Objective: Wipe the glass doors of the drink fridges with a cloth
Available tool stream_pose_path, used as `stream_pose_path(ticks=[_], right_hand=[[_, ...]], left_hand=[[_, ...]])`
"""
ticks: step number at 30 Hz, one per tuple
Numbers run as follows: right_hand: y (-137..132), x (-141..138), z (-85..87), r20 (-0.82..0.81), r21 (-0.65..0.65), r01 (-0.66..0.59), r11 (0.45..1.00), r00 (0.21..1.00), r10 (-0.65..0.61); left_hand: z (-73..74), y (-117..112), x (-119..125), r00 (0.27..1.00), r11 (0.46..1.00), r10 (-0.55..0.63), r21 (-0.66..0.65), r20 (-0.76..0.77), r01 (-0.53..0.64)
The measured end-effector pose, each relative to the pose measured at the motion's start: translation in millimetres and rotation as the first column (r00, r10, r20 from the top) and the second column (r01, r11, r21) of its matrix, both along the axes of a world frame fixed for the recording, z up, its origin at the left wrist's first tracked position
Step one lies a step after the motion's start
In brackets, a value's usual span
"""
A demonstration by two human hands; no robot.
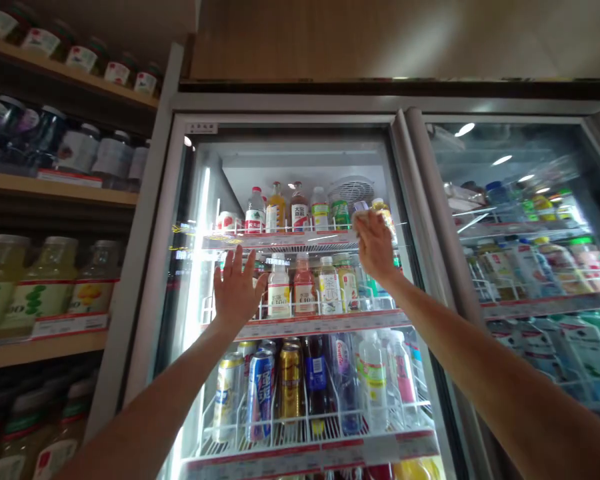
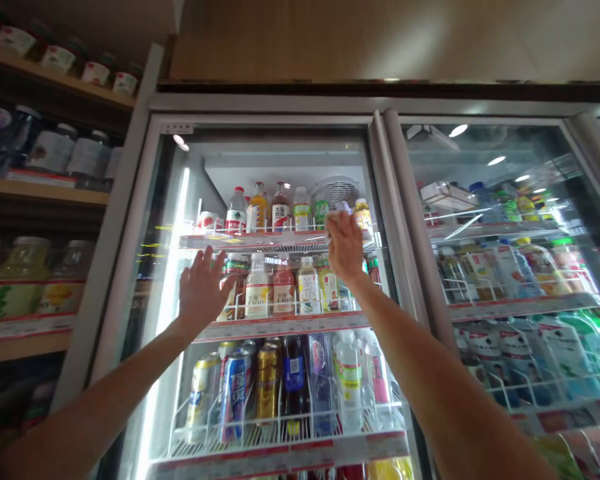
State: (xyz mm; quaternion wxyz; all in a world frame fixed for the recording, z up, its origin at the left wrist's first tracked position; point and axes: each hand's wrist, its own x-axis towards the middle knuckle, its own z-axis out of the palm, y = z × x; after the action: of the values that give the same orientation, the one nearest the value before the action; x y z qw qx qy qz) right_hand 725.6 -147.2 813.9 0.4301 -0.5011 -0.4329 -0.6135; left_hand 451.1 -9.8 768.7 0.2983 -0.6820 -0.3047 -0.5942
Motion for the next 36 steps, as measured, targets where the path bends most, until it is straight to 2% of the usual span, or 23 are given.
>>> stream_pose_path(ticks=[2,3,4,6,7,8,9,11,12,13,14,17,18,19,20,22,24,25,28,30,31,34,36], right_hand=[[4,-6,0.7,0.211,-0.207,0.018,0.978,0.977,0.026],[4,-6,1.8,0.246,-0.239,0.025,0.971,0.969,0.036],[3,-5,3.5,0.216,-0.203,0.016,0.979,0.976,0.029],[1,-1,7.1,0.031,-0.005,-0.010,1.000,0.999,0.010],[1,0,7.7,-0.070,0.102,-0.011,0.995,0.997,0.018],[2,-1,6.7,-0.114,0.149,-0.009,0.989,0.993,0.026],[3,-4,4.0,-0.085,0.121,-0.015,0.993,0.996,0.025],[8,-13,-4.1,0.124,-0.091,-0.011,0.996,0.992,0.023],[9,-16,-7.4,0.230,-0.202,0.011,0.979,0.973,0.036],[10,-19,-8.9,0.280,-0.261,0.029,0.965,0.959,0.047],[10,-19,-8.1,0.260,-0.254,0.028,0.967,0.965,0.041],[12,-18,3.8,-0.079,0.043,-0.012,0.999,0.997,0.016],[15,-21,7.2,-0.164,0.123,-0.009,0.992,0.986,0.029],[19,-26,8.8,-0.186,0.145,-0.009,0.989,0.982,0.036],[23,-33,8.1,-0.137,0.103,-0.019,0.994,0.990,0.033],[31,-48,2.4,0.092,-0.107,-0.022,0.994,0.995,0.032],[33,-57,-1.1,0.272,-0.274,0.018,0.961,0.961,0.059],[32,-58,0.2,0.260,-0.268,0.017,0.963,0.964,0.055],[30,-58,13.4,-0.045,0.002,-0.029,1.000,0.999,0.029],[38,-70,19.6,-0.107,0.071,-0.036,0.997,0.993,0.044],[46,-80,20.1,-0.050,0.025,-0.046,0.999,0.998,0.047],[69,-115,17.9,0.243,-0.235,-0.037,0.971,0.965,0.096],[81,-130,21.4,0.259,-0.256,-0.055,0.965,0.958,0.123]], left_hand=[[0.5,-1,-3,0.999,1.000,0.021,0.001,-0.027,-0.021],[0.7,-2,-4,0.998,0.999,0.034,0.002,-0.044,-0.034],[0.9,-2,-6,0.997,0.999,0.045,0.003,-0.059,-0.045],[1.1,-1,-8,0.994,0.998,0.062,0.007,-0.086,-0.062],[1.2,0,-10,0.993,0.998,0.066,0.008,-0.097,-0.065],[1.3,1,-10,0.992,0.998,0.067,0.009,-0.107,-0.066],[1.3,1,-11,0.991,0.998,0.067,0.010,-0.114,-0.066],[1.0,2,-12,0.991,0.998,0.069,0.015,-0.117,-0.067],[0.7,3,-11,0.991,0.997,0.071,0.015,-0.113,-0.069],[0.4,2,-11,0.991,0.997,0.072,0.013,-0.108,-0.071],[0.0,1,-10,0.992,0.997,0.073,0.010,-0.103,-0.072],[-0.8,-1,-7,0.993,0.998,0.068,0.004,-0.094,-0.068],[-0.7,-2,-7,0.993,0.998,0.067,0.002,-0.094,-0.067],[-0.5,-2,-8,0.993,0.998,0.067,0.003,-0.097,-0.067],[-0.2,-1,-10,0.992,0.998,0.067,0.006,-0.106,-0.067],[0.5,3,-18,0.988,0.997,0.070,0.021,-0.141,-0.068],[0.7,10,-30,0.984,0.996,0.088,0.026,-0.152,-0.085],[0.4,14,-36,0.985,0.995,0.101,0.014,-0.139,-0.100],[-1.1,22,-51,0.988,0.989,0.131,-0.057,-0.078,-0.136],[-1.8,26,-55,0.990,0.988,0.125,-0.083,-0.071,-0.131],[-2.1,27,-56,0.990,0.988,0.119,-0.089,-0.074,-0.125],[-3.8,32,-62,0.989,0.990,0.105,-0.078,-0.105,-0.114],[-7.3,38,-71,0.985,0.992,0.104,-0.061,-0.135,-0.113]])
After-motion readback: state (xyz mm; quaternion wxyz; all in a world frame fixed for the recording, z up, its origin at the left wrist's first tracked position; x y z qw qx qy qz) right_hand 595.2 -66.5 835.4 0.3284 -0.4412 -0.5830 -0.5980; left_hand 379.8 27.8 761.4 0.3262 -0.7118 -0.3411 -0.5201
